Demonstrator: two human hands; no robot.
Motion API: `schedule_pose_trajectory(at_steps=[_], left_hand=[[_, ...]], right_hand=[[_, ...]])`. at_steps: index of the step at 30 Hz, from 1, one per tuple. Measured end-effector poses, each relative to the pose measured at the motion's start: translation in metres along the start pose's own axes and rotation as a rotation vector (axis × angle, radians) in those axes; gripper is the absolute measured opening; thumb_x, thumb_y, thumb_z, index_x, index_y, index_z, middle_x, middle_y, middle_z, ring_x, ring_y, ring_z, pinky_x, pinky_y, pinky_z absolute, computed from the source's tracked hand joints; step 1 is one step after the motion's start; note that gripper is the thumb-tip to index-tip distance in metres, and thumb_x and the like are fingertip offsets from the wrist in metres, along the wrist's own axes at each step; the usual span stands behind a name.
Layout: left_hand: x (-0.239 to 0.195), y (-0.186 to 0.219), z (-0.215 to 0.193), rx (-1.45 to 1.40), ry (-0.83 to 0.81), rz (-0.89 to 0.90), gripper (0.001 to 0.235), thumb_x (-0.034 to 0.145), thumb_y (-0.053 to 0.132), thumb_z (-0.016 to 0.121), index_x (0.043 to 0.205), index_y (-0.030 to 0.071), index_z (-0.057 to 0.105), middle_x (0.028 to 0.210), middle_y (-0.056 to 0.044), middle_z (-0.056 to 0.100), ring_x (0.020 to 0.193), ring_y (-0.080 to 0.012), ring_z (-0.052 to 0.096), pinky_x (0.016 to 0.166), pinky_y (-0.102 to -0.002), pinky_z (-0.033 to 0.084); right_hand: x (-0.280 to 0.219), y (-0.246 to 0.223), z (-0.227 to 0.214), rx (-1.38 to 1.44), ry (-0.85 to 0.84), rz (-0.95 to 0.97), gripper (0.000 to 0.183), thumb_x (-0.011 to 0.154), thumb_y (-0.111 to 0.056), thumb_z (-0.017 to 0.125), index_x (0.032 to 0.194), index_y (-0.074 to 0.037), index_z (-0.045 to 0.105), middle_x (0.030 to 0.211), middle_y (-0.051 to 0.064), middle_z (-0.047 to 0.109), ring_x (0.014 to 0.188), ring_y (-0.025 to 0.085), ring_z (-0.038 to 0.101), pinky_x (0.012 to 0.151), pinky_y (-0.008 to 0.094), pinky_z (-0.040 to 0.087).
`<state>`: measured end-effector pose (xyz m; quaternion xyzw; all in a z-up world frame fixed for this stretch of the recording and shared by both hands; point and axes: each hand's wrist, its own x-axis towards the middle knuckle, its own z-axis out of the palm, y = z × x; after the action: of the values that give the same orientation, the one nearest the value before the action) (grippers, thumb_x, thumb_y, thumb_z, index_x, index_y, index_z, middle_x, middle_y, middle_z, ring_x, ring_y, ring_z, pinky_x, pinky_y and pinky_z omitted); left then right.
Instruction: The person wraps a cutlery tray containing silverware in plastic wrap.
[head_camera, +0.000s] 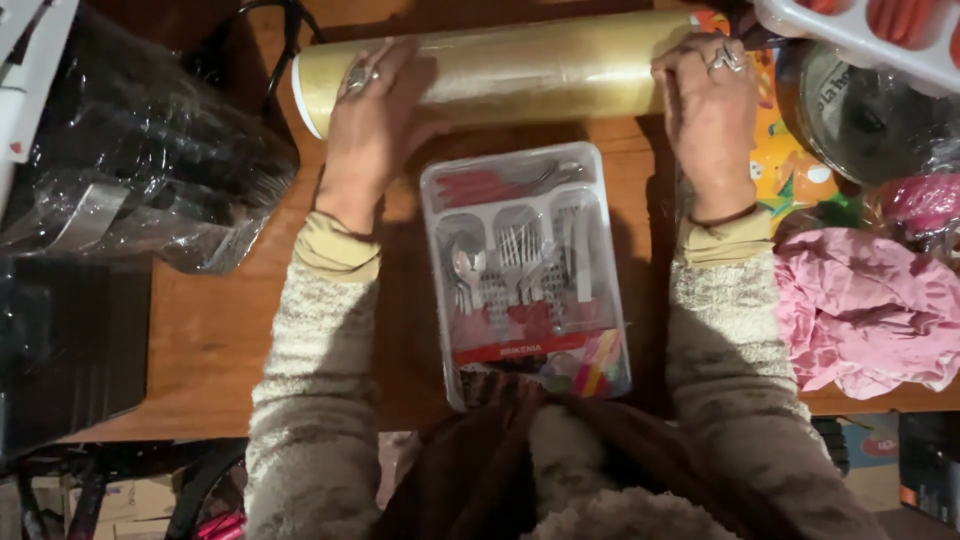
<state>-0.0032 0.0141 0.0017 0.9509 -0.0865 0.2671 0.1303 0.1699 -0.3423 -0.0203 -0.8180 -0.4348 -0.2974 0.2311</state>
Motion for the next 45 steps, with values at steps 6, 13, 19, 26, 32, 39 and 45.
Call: schedule_pose_trajectory(at_steps=[6, 13, 19, 26, 32, 39, 45], left_hand=[[-0.008, 0.006, -0.025, 0.049, 0.044, -0.020, 0.043, 0.084, 0.014, 0.087, 0.123, 0.005, 0.071, 0.137, -0.012, 0.063, 0.133, -0.0359, 0.057, 0.113, -0.049, 0.046], [-0.012, 0.002, -0.022, 0.020, 0.125, -0.006, 0.035, 0.082, 0.013, 0.084, 0.115, 0.004, 0.074, 0.126, -0.012, 0.069, 0.122, -0.0338, 0.063, 0.104, -0.046, 0.051], [-0.017, -0.001, -0.023, 0.011, 0.139, -0.032, 0.023, 0.086, 0.012, 0.082, 0.107, 0.008, 0.075, 0.122, -0.008, 0.071, 0.119, -0.0334, 0.065, 0.102, -0.044, 0.052], [-0.017, 0.002, -0.019, 0.063, 0.186, 0.018, 0.015, 0.087, 0.006, 0.078, 0.102, 0.008, 0.074, 0.117, -0.006, 0.072, 0.114, -0.0310, 0.068, 0.099, -0.042, 0.054], [-0.020, 0.010, -0.021, -0.002, 0.248, -0.035, 0.016, 0.092, 0.005, 0.075, 0.106, 0.006, 0.068, 0.107, -0.010, 0.071, 0.106, -0.0330, 0.069, 0.095, -0.044, 0.055], [-0.030, 0.018, -0.025, 0.006, 0.168, -0.084, 0.012, 0.093, 0.004, 0.067, 0.104, 0.007, 0.068, 0.101, -0.011, 0.071, 0.093, -0.0339, 0.068, 0.082, -0.044, 0.054], [-0.035, 0.023, -0.024, 0.090, 0.131, -0.101, 0.016, 0.092, 0.003, 0.065, 0.106, 0.011, 0.069, 0.098, -0.008, 0.073, 0.085, -0.0303, 0.070, 0.074, -0.042, 0.055]], right_hand=[[0.004, -0.005, -0.001, -0.007, -0.011, 0.020, 0.007, 0.102, 0.001, 0.071, 0.104, -0.002, 0.065, 0.109, 0.014, 0.066, 0.106, 0.035, 0.060, 0.094, 0.047, 0.049], [0.003, -0.006, 0.001, 0.014, -0.023, 0.061, 0.009, 0.103, -0.001, 0.071, 0.103, -0.001, 0.062, 0.110, 0.015, 0.066, 0.105, 0.038, 0.059, 0.092, 0.048, 0.049], [0.002, -0.006, 0.002, 0.046, 0.031, 0.091, 0.010, 0.106, -0.003, 0.071, 0.110, -0.003, 0.062, 0.108, 0.014, 0.069, 0.102, 0.037, 0.061, 0.089, 0.048, 0.049], [0.008, -0.016, -0.010, 0.000, 0.012, 0.098, 0.010, 0.106, -0.005, 0.073, 0.112, -0.005, 0.065, 0.105, 0.015, 0.068, 0.102, 0.037, 0.061, 0.088, 0.048, 0.049], [0.010, -0.022, -0.024, -0.049, -0.096, 0.041, 0.035, 0.088, 0.006, 0.064, 0.120, -0.004, 0.072, 0.109, 0.015, 0.067, 0.105, 0.037, 0.062, 0.091, 0.047, 0.051], [0.003, -0.021, -0.016, -0.027, -0.054, 0.089, 0.032, 0.088, 0.010, 0.062, 0.113, -0.007, 0.074, 0.107, 0.013, 0.066, 0.102, 0.036, 0.064, 0.089, 0.047, 0.052], [0.005, -0.023, -0.008, -0.032, -0.019, 0.154, 0.031, 0.090, 0.010, 0.064, 0.114, -0.007, 0.074, 0.104, 0.015, 0.066, 0.096, 0.038, 0.063, 0.083, 0.048, 0.049]])
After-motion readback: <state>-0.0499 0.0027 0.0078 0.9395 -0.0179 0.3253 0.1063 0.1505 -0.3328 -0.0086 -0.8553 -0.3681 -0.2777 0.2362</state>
